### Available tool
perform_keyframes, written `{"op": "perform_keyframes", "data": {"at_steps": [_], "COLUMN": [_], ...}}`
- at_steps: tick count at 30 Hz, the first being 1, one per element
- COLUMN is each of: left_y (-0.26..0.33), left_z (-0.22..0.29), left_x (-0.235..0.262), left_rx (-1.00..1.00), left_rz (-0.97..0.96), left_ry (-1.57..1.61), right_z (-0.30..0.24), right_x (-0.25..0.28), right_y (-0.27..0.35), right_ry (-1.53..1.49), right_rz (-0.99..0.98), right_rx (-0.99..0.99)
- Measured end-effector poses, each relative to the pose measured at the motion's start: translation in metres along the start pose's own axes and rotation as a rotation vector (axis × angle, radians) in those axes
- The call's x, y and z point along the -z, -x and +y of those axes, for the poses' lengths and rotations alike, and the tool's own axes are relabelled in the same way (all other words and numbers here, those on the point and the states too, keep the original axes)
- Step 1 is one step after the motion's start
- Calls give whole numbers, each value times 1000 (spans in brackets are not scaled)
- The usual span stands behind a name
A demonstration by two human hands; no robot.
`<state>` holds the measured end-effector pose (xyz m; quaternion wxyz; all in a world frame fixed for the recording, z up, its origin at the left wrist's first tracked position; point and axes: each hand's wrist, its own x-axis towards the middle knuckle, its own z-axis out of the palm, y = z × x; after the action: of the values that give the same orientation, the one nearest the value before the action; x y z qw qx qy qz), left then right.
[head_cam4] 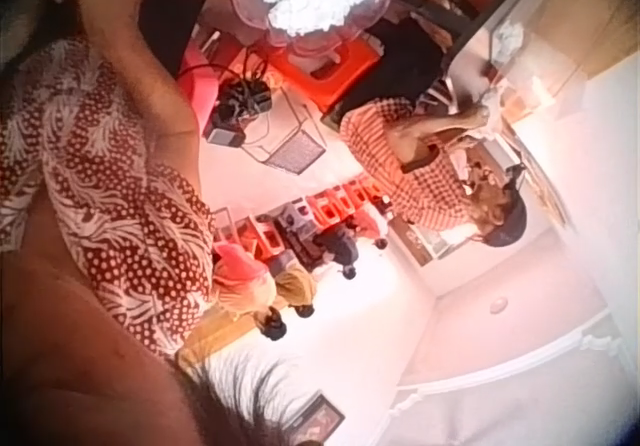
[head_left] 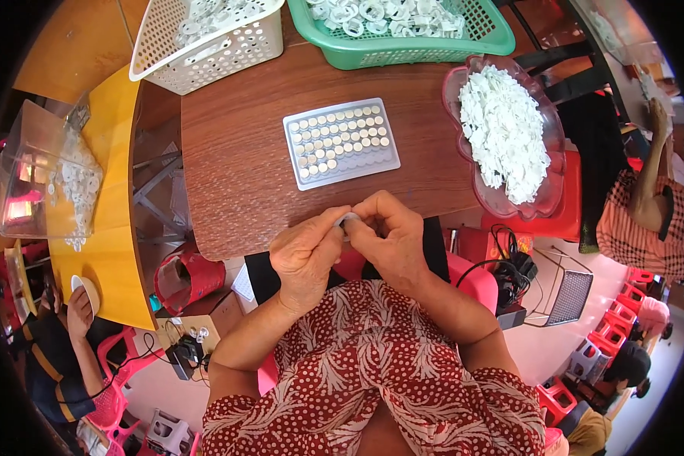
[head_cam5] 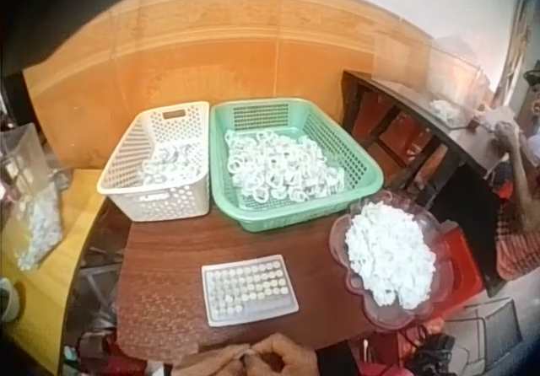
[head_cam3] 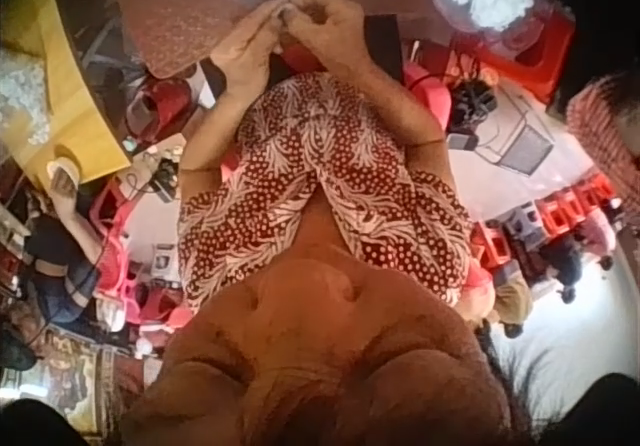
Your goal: The person assembles small electronic components by hand, placing them into plastic housings.
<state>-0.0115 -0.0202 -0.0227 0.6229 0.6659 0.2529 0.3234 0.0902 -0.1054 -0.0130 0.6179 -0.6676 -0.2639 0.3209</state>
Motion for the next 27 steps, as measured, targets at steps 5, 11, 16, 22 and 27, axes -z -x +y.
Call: {"op": "perform_keyframes", "data": {"at_steps": [5,11,16,22,27], "left_y": [1,5,7,9,16], "left_z": [1,2,5,8,1], "left_x": [0,7,11,12,11], "left_rx": [2,157,217,225,176], "left_rz": [-31,-95,-96,-53,-18], "left_ry": [-15,112,175,232,171], "right_z": [-1,-2,0,-2,-3], "right_x": [4,1,-2,2,4], "right_y": [-6,-7,-4,0,-3], "right_ry": [43,45,88,132,214], "right_rz": [-21,-22,-1,-109,-117], "right_rx": [21,-9,14,251,499]}}
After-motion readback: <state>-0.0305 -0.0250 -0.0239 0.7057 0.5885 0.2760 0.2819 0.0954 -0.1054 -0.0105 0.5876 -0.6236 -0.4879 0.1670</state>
